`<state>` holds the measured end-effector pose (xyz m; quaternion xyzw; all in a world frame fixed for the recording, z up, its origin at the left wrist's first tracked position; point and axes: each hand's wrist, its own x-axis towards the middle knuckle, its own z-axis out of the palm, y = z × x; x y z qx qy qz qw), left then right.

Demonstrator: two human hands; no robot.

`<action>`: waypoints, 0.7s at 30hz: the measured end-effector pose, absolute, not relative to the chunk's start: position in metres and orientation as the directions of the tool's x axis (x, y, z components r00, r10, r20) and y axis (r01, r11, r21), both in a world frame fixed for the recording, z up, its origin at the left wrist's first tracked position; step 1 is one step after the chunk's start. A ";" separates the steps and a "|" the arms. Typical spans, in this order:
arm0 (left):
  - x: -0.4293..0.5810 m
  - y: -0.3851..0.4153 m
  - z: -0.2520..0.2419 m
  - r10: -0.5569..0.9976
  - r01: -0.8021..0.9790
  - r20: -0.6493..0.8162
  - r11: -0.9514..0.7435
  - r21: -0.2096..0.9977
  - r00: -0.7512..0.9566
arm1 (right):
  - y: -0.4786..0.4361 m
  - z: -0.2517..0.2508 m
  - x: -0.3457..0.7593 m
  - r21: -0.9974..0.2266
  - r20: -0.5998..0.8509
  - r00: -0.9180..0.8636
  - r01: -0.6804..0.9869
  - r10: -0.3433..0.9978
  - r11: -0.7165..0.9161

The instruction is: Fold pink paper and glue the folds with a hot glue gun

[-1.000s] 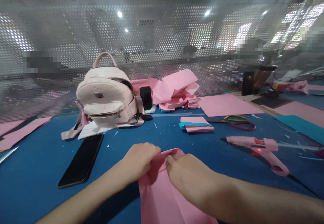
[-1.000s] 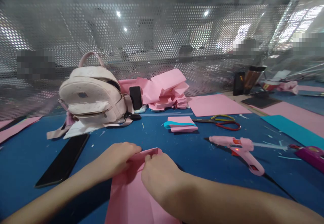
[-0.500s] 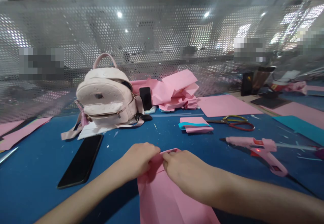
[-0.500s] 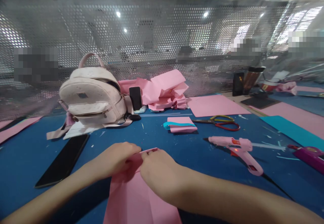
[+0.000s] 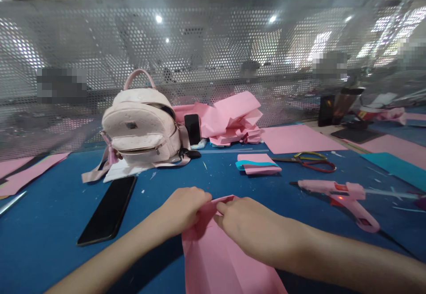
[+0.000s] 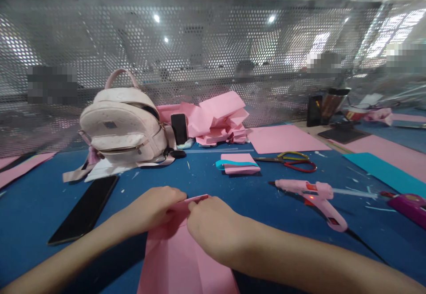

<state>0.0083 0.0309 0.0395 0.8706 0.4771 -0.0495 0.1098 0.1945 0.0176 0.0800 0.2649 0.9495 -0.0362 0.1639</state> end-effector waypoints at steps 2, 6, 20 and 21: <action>0.009 0.031 0.040 0.821 0.843 -0.195 -0.518 0.142 0.537 | 0.017 0.080 0.195 0.020 -0.328 -0.806 0.516 0.493 0.856; 0.010 0.030 0.042 0.825 0.849 -0.201 -0.510 0.136 0.528 | 0.016 0.080 0.194 0.018 -0.348 -0.795 0.525 0.497 0.851; 0.010 0.026 0.048 0.833 0.853 -0.184 -0.506 0.125 0.521 | 0.014 0.083 0.202 -0.010 -0.323 -0.799 0.538 0.506 0.843; 0.011 0.026 0.049 0.833 0.855 -0.190 -0.504 0.124 0.519 | 0.013 0.084 0.202 -0.012 -0.324 -0.800 0.538 0.506 0.843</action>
